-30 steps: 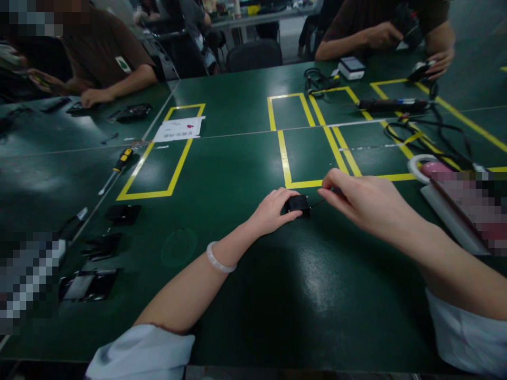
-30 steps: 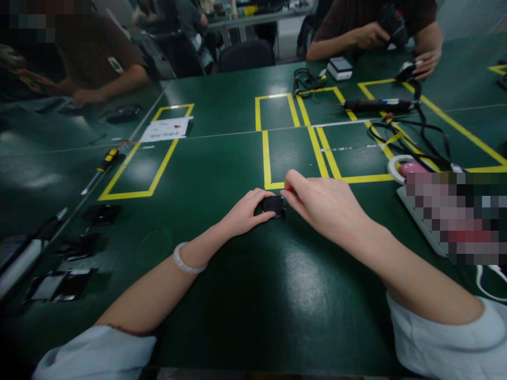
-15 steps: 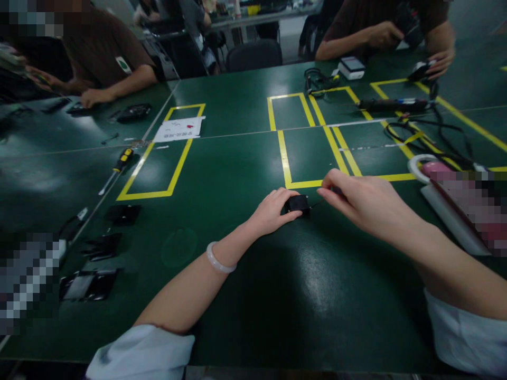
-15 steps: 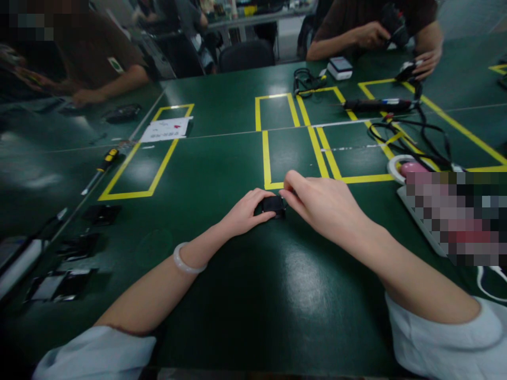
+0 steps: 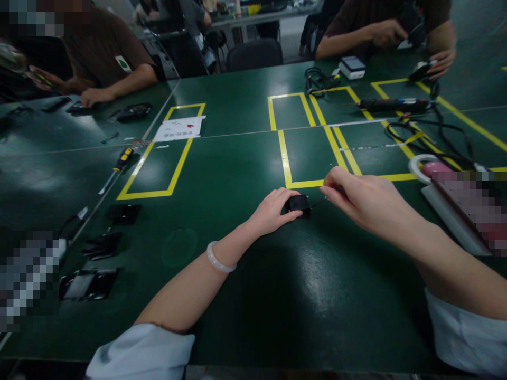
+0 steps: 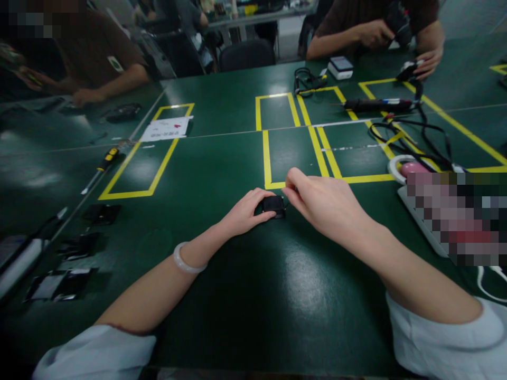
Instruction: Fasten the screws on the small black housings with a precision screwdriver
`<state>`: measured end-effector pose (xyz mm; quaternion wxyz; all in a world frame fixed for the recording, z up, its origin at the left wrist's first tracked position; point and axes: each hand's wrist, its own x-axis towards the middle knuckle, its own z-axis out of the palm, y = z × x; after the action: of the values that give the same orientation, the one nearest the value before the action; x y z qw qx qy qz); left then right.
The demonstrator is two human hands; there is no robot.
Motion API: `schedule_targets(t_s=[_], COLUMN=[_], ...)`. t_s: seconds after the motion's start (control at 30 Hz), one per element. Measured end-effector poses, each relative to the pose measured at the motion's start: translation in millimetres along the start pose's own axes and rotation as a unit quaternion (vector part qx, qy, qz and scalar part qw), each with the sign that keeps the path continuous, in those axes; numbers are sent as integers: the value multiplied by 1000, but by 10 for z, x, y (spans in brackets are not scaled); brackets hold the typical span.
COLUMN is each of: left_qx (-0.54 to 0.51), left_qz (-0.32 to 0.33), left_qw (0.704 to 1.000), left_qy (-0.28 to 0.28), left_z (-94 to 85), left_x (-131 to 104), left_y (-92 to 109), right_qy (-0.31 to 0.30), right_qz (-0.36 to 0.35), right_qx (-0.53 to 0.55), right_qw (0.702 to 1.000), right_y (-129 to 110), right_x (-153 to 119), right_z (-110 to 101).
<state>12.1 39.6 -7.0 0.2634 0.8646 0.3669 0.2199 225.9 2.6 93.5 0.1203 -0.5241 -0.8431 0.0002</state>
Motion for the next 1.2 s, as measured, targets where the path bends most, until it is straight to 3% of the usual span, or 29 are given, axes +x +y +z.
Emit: schedule_targets(t_s=[0.53, 0.87, 1.2], left_qx=[5, 16, 10], left_qz=[4, 5, 10], left_qw=[1000, 1000, 1000], left_qy=[3, 1, 0], left_z=[8, -13, -12], left_x=[-2, -7, 2], left_y=[-8, 11, 3], right_qy=[-35, -36, -31], right_qz=[-12, -4, 0], right_qx=[-43, 17, 0], right_qw=[998, 999, 1000], right_y=[-40, 35, 48], right_x=[94, 61, 56], right_z=[-61, -62, -35])
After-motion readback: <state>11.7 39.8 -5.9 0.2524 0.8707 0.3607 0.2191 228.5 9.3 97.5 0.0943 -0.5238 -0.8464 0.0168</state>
